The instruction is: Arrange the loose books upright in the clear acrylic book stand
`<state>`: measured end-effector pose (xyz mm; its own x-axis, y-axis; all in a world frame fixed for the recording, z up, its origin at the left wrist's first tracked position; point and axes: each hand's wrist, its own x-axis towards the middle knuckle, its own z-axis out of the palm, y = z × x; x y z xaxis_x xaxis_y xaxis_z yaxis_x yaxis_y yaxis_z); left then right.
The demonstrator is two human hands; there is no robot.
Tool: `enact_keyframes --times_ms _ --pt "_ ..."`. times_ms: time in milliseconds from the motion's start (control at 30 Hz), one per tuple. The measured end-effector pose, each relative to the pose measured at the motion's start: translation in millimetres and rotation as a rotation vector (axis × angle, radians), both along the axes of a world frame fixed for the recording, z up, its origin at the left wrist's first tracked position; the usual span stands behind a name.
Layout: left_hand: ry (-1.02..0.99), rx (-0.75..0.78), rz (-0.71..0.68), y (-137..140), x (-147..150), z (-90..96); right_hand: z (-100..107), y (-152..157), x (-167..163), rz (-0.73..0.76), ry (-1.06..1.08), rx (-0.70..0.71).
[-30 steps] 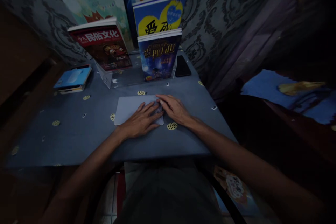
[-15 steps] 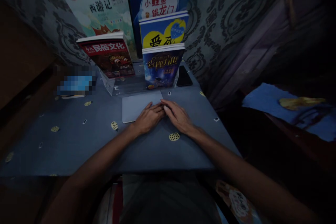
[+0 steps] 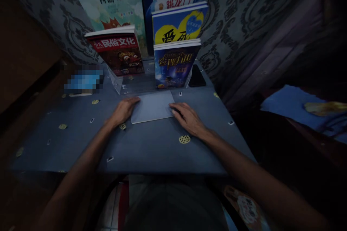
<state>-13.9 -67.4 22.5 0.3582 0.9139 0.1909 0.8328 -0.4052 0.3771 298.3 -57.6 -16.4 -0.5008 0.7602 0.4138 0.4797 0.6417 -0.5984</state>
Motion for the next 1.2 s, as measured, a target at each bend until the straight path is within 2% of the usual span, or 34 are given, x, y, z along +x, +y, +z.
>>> enact_keyframes --times_ms 100,200,367,633,767,900,1067,1200 --pt "-0.025 0.009 0.104 -4 -24 -4.2 0 1 0 0.01 -0.005 0.01" --pt "-0.041 -0.011 0.099 -14 -31 -10.2 0 1 1 0.011 -0.011 0.008" --pt "-0.048 -0.02 0.049 -41 -28 -12.5 0 0 0 -0.003 -0.015 0.003" --pt "0.01 0.004 -0.028 -80 -15 -4.0 -1 1 0 0.028 -0.029 0.021" --pt "0.2 0.005 0.005 -78 -2 3.2 -2 -1 -2 0.037 -0.092 0.056" --pt "0.393 -0.044 -0.026 -65 9 11.4 0 -5 -7 0.017 -0.271 0.114" --pt "0.553 -0.159 -0.143 -47 19 22.9 10 -4 -21 0.134 -0.424 0.13" --pt "0.67 -0.213 -0.147 -42 34 31.2 15 -2 -39 0.197 -0.479 0.104"
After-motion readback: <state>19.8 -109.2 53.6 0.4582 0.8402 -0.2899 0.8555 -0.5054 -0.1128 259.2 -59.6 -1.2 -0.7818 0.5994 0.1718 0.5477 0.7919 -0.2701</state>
